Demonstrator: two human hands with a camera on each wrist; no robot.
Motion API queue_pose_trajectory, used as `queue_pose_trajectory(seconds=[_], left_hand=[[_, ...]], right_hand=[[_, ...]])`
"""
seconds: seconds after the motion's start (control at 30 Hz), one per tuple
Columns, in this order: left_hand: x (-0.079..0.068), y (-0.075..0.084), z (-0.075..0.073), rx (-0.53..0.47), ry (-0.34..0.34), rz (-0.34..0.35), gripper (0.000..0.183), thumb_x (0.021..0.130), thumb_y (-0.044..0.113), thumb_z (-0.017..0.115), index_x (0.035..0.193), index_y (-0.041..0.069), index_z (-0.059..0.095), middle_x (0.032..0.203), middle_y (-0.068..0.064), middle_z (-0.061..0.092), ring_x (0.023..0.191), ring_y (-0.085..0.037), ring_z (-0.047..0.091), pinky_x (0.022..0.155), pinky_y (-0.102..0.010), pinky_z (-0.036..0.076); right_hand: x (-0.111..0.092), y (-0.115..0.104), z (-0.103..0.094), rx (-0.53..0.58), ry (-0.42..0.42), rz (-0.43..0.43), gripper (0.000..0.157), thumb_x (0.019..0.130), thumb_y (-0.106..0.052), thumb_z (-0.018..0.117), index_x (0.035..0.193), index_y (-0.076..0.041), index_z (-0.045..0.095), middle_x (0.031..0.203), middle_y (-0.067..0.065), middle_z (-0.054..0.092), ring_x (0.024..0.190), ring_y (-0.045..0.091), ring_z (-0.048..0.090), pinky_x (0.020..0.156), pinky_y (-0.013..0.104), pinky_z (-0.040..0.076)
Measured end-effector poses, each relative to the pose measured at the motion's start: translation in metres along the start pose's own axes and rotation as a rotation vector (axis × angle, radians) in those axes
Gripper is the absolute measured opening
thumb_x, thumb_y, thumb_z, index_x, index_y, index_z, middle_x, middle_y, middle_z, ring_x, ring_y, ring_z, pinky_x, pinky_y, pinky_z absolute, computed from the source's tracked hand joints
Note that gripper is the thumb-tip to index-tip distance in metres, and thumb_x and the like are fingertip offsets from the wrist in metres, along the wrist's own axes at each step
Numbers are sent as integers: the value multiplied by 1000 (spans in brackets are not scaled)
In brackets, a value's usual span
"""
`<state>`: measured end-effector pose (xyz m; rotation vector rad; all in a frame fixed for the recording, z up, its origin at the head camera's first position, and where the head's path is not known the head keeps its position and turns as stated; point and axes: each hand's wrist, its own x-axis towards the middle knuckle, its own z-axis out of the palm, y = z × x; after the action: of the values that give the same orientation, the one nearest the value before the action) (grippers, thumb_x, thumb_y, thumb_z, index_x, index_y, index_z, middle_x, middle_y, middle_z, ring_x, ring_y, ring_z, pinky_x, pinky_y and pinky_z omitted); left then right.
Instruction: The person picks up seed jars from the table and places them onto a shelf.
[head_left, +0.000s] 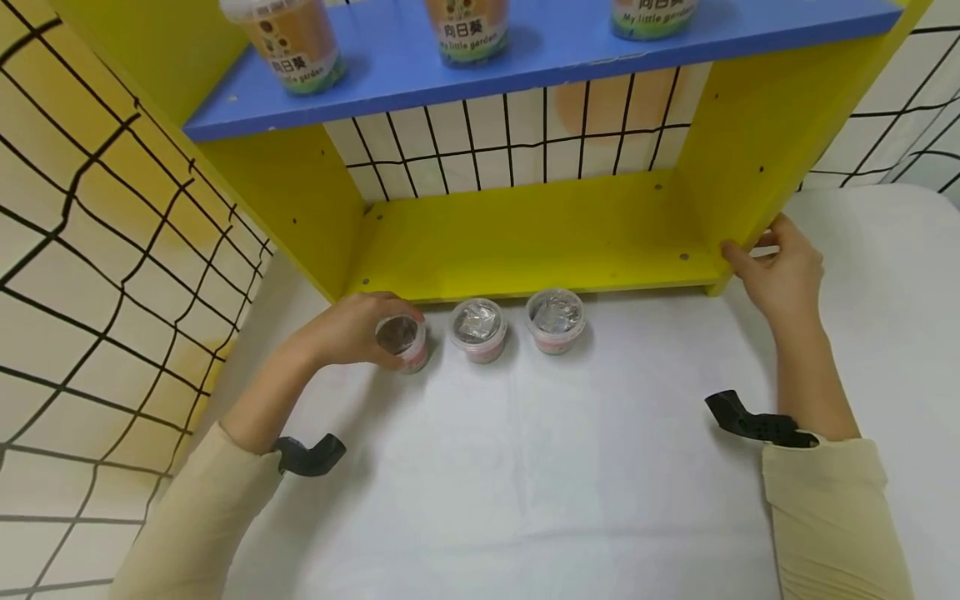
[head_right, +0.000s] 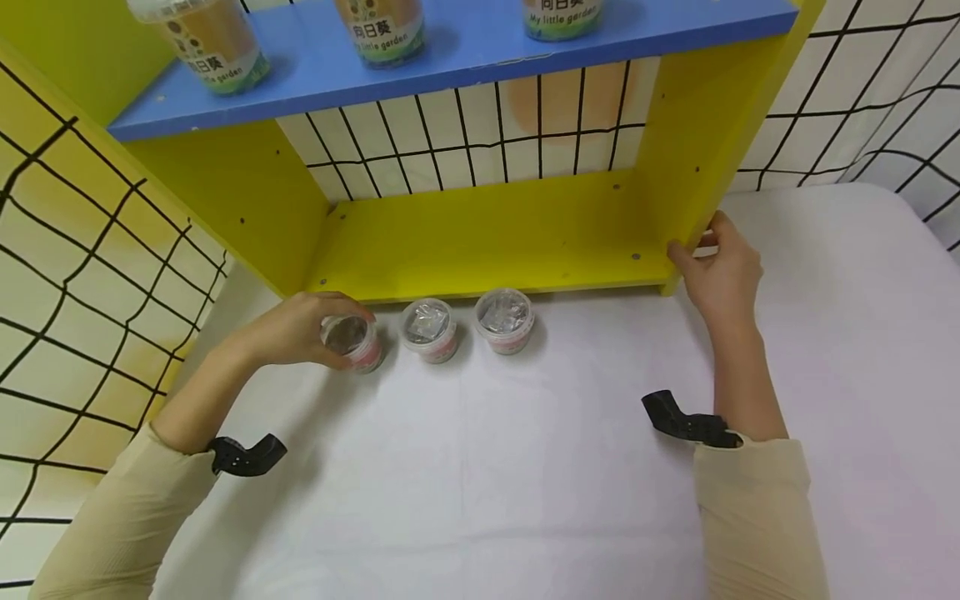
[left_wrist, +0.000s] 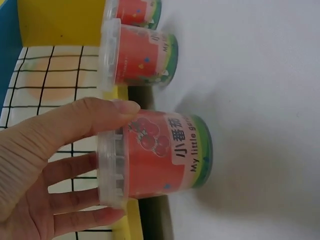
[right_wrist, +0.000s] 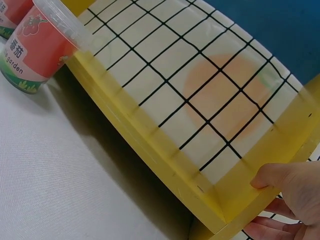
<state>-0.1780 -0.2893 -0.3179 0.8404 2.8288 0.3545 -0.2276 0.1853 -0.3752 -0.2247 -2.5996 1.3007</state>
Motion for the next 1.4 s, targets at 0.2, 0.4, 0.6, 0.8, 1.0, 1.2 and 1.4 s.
queue_pose_trajectory(seconds=[0.2,0.4,0.6,0.8,1.0,1.2,1.4], left_hand=[[0,-2,-3,-16,-14,11,53,65,27,82,114,16,65,114,-4,63,103,-21,53,88,-38,44],[-3,6,-25,-19,-36,31,54,69,32,80,117,13,63,117,-4,62,105,-20,54,89,-39,46],[-3,17,-47,-80,-10,72,53,70,29,80,118,11,63,119,-5,62,111,-20,54,91,-39,45],[0,19,-54,-75,3,82,54,72,30,79,119,10,63,120,-6,62,105,-19,57,83,-36,50],[7,14,-64,-44,58,55,52,70,25,80,118,9,64,117,-6,63,94,-17,58,78,-34,51],[19,2,-73,22,50,-26,53,72,26,78,120,11,62,118,-6,62,95,-20,56,81,-37,50],[29,-16,-72,7,11,-103,57,74,27,77,125,12,57,124,-8,58,102,-24,53,88,-42,45]], right_hand=[[0,-2,-2,-1,8,9,58,89,-38,52,137,-8,39,113,9,46,62,-15,42,52,5,39],[-1,-2,-3,17,7,26,59,89,-39,53,137,-8,38,107,-1,45,62,-15,43,53,5,40],[0,1,-7,12,27,31,58,89,-38,53,135,-7,39,101,-9,43,62,-16,43,52,5,40],[1,0,-8,5,30,29,57,89,-37,53,135,-8,40,101,-9,44,60,-16,43,52,4,40],[1,-3,-6,-5,30,31,57,89,-37,53,137,-8,39,101,-8,44,60,-16,43,52,4,39],[0,-4,-4,-17,16,40,58,89,-38,52,137,-9,39,103,-6,44,61,-15,43,52,5,39],[-1,-3,0,-20,5,34,58,89,-39,52,137,-8,38,107,0,45,61,-14,43,52,6,40]])
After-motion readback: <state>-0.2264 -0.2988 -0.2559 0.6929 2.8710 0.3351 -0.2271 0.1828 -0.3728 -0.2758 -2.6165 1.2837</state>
